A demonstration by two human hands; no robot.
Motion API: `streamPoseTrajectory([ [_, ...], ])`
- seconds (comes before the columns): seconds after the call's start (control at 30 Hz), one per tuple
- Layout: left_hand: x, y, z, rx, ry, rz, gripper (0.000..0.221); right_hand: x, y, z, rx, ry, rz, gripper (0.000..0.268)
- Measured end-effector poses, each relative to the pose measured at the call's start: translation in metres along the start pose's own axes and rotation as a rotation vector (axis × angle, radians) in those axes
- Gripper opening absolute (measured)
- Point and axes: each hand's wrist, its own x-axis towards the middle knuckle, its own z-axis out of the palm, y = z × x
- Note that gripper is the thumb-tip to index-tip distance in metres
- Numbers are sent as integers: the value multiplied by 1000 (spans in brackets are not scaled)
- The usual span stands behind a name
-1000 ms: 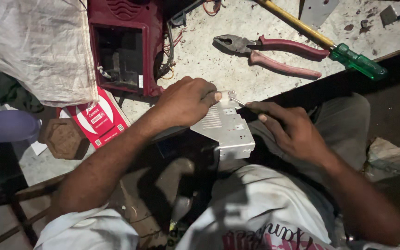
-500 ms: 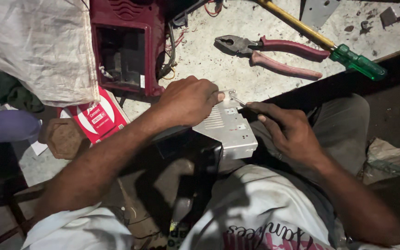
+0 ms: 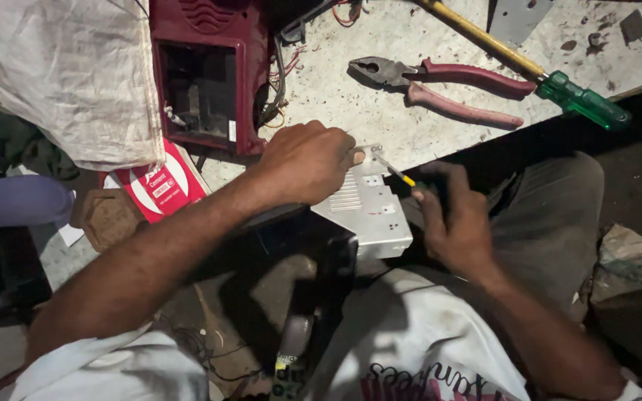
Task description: The person uses pliers and a screwdriver to disassemble and modify a white metal component, cutting wires and unscrewing fasteners on a cluttered workbench.
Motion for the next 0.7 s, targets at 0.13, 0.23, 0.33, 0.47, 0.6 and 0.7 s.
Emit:
streamPoseTrajectory([
  [0.13,1,-1,4,-27,65,-10,38,-3,17,13,-3,126,-141,24],
  [0.23,-1,-3,12,-66,112,-29,38,-6,31,20,-20,173,-152,24],
  [0.33,-3,-4,16,-81,167,-21,37,-10,44,29,-19,213,-193,25],
  [0.47,-4,-3,16,-84,174,-51,37,-13,63,41,35,242,-265,25],
  [0.6,-7,3,9,-81,171,-53,37,-13,75,54,28,346,-306,33],
  [0.7,-9,10,4,-70,153,-76,37,-14,83,57,34,351,-373,31],
])
